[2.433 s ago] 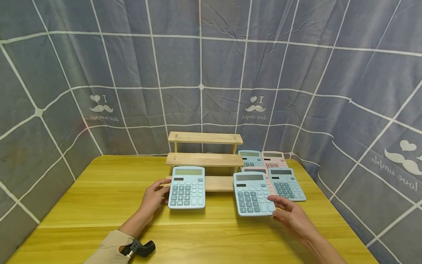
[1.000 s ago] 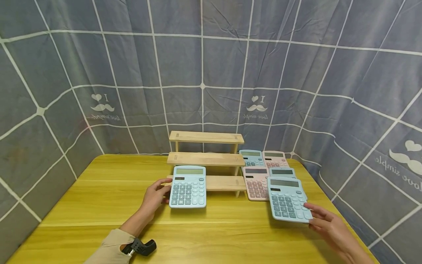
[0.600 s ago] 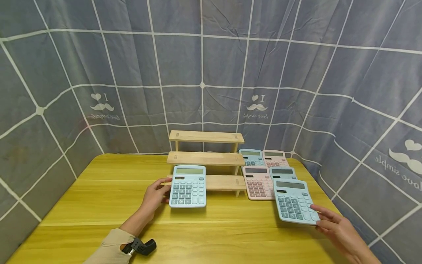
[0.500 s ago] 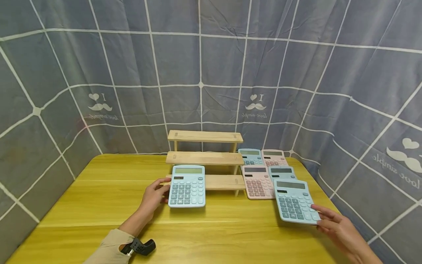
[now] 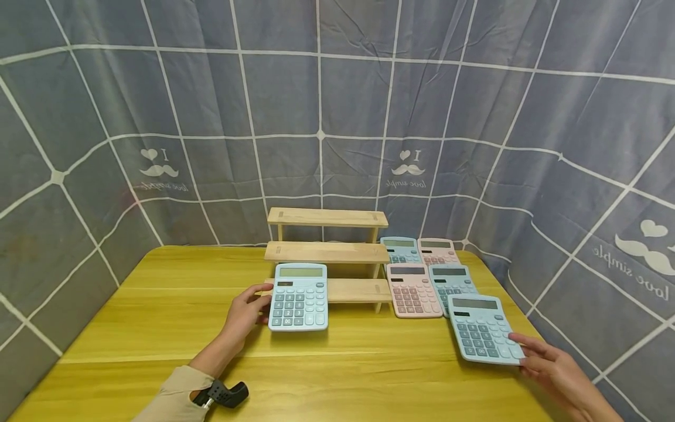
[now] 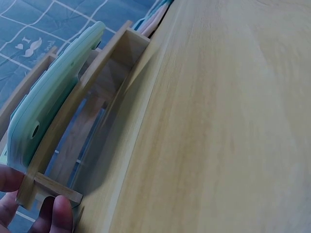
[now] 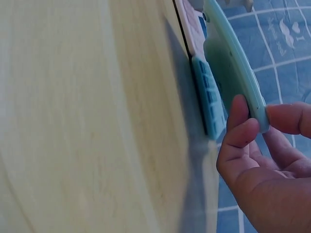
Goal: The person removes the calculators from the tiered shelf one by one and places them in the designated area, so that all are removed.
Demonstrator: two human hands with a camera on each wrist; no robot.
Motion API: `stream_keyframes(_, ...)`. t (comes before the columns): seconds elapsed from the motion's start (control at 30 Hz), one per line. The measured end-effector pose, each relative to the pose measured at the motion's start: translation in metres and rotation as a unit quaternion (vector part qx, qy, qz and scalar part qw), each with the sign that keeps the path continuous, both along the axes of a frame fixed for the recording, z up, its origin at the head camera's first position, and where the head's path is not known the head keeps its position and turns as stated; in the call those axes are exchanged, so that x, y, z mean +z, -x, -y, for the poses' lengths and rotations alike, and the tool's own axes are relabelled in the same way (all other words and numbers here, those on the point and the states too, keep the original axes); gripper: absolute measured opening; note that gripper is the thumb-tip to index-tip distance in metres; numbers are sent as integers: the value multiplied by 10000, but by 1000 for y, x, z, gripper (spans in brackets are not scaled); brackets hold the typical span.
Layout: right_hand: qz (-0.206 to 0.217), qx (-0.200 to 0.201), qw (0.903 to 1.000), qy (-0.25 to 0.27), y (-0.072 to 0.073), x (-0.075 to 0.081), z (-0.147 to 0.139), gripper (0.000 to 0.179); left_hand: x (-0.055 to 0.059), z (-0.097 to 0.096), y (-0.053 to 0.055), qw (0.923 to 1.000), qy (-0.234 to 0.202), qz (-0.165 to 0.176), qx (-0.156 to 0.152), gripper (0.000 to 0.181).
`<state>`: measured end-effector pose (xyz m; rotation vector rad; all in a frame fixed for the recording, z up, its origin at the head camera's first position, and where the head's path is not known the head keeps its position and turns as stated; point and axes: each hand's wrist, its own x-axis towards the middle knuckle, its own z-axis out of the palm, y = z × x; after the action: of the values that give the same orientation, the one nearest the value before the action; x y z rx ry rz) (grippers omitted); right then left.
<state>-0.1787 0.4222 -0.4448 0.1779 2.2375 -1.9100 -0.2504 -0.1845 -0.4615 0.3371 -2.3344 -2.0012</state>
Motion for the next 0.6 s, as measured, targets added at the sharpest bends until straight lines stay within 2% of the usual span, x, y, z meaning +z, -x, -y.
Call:
stream_keyframes(0.13, 207, -63, 9996, -152, 0, -2, -5, 46, 0, 0, -1, 10000, 8, 25, -6, 35)
stream_keyframes(0.27, 284, 18, 9996, 30, 1, -6, -12, 46, 1, 0, -1, 10000, -17, 4, -7, 35)
stream_keyframes(0.5, 449, 560, 9948, 719, 7, -13, -24, 47, 2, 0, -1, 10000, -39, -28, -28, 36)
stream_keyframes(0.6, 536, 716, 9931, 763, 11, -15, -29, 44, 2, 0, -1, 10000, -26, -38, -17, 35)
